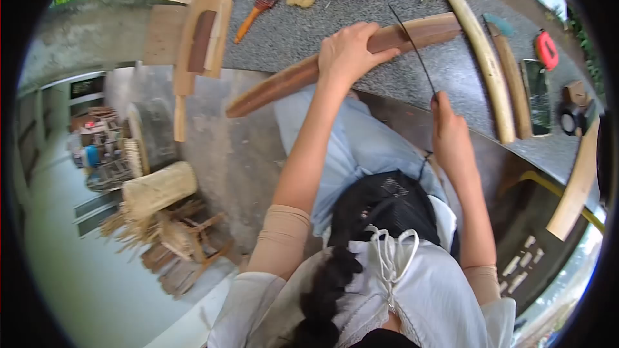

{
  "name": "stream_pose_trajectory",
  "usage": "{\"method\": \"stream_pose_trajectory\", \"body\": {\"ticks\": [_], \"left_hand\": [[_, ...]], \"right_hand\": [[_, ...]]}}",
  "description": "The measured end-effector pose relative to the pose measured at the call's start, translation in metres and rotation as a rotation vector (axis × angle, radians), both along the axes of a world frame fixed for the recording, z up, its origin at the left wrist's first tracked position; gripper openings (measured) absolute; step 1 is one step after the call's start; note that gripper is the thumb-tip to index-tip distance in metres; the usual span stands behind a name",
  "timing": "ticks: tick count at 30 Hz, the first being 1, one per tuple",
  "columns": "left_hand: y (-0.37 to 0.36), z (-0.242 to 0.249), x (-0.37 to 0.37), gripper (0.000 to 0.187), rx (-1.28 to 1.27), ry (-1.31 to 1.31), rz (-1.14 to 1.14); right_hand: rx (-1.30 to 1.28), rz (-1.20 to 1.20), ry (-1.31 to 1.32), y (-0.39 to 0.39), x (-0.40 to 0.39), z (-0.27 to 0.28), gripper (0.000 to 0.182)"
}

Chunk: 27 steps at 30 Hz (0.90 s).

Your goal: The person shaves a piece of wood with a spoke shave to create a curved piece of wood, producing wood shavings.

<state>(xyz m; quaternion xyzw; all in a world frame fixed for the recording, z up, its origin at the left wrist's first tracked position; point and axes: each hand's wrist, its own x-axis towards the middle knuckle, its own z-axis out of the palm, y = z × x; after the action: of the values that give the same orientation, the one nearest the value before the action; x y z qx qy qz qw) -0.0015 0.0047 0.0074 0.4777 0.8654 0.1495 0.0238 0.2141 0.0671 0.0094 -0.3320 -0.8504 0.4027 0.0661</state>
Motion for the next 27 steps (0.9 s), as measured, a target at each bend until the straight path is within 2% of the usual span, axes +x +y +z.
{"method": "stream_pose_trajectory", "body": {"ticks": [1,3,5,10,13,19,25,27], "left_hand": [[-0.002,0.0,0.0,0.061,-0.05,0.023,-0.011],[0.002,-0.001,0.001,0.06,0.014,0.027,0.007],[0.004,-0.002,0.003,0.058,-0.031,0.025,0.01],[0.008,0.001,0.003,0.054,-0.026,0.001,0.028],[0.008,-0.003,0.003,0.053,0.015,0.032,0.025],[0.01,0.004,0.006,0.053,-0.034,0.003,0.045],[0.008,0.0,0.005,0.054,-0.002,0.047,0.032],[0.008,-0.002,0.005,0.054,0.009,0.044,0.027]], "right_hand": [[-0.009,0.008,-0.052,0.007,-0.009,0.007,0.014],[-0.074,0.006,-0.027,0.019,-0.031,0.005,0.015],[-0.06,0.038,0.013,0.027,-0.043,-0.001,0.018],[-0.166,0.059,-0.099,0.018,-0.003,0.004,0.021],[-0.158,0.065,-0.151,0.015,0.002,0.005,0.024],[-0.085,0.066,-0.052,0.023,-0.034,-0.008,0.029],[-0.08,0.067,-0.172,0.013,0.007,0.003,0.03],[-0.055,0.075,-0.137,0.019,-0.012,-0.003,0.031]]}}
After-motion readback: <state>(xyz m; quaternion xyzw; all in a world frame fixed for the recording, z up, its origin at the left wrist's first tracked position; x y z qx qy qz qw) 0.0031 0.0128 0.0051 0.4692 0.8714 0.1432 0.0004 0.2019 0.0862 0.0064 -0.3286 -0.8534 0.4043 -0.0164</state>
